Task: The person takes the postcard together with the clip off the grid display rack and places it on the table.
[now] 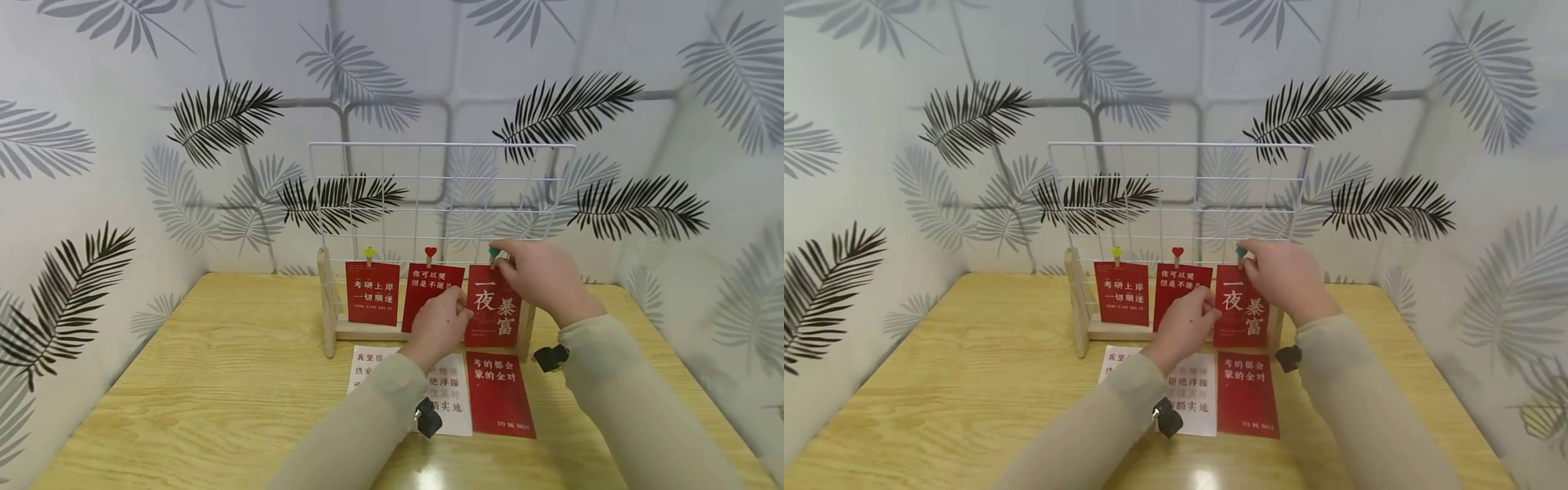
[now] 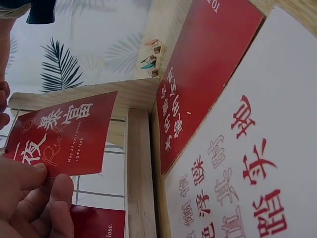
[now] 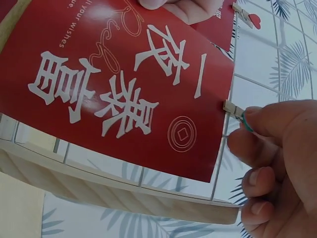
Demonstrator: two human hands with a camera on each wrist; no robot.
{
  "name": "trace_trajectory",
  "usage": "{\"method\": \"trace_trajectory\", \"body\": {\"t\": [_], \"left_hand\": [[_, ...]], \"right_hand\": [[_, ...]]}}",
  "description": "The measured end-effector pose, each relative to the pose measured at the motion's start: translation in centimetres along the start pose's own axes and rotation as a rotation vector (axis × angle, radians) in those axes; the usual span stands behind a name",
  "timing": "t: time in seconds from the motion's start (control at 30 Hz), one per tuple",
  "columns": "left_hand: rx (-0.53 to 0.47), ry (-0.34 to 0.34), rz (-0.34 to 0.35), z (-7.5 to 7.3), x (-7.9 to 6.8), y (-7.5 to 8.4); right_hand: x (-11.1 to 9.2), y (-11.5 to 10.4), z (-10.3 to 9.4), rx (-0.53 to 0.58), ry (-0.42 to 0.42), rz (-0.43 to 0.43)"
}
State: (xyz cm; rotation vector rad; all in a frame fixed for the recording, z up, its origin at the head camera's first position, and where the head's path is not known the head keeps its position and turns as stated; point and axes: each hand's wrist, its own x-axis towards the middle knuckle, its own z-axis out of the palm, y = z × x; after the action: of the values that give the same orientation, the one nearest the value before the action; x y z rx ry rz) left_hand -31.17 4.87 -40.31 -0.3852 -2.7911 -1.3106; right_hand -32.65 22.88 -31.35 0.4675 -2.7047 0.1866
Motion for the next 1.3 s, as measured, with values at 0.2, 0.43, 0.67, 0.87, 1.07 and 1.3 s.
{"method": "trace_trajectory", "body": {"t": [0.2,0.43,0.67,0.87,1.07,1.3], "left_hand": [[0.038,0.004,0.009,-0.7,0.1,0.0],[0.114,0.034,0.034,-1.4,0.4,-0.2],[0.113,0.037,0.043,-1.7,0.3,-0.4],[0.109,0.04,0.051,-1.7,0.3,-0.4],[0.118,0.041,0.054,-1.7,0.4,-0.5],[0.137,0.043,0.057,-2.0,0.3,-0.5]], "right_hand": [[0.0,0.2,0.8,0.025,0.081,0.005],[-0.2,0.3,1.6,0.02,0.172,0.022],[-0.3,0.3,1.9,0.032,0.216,0.011],[-0.4,0.0,1.7,0.051,0.223,0.014],[-0.5,-0.1,1.4,0.053,0.227,0.009],[-0.7,-0.3,1.3,0.069,0.203,0.007]]}}
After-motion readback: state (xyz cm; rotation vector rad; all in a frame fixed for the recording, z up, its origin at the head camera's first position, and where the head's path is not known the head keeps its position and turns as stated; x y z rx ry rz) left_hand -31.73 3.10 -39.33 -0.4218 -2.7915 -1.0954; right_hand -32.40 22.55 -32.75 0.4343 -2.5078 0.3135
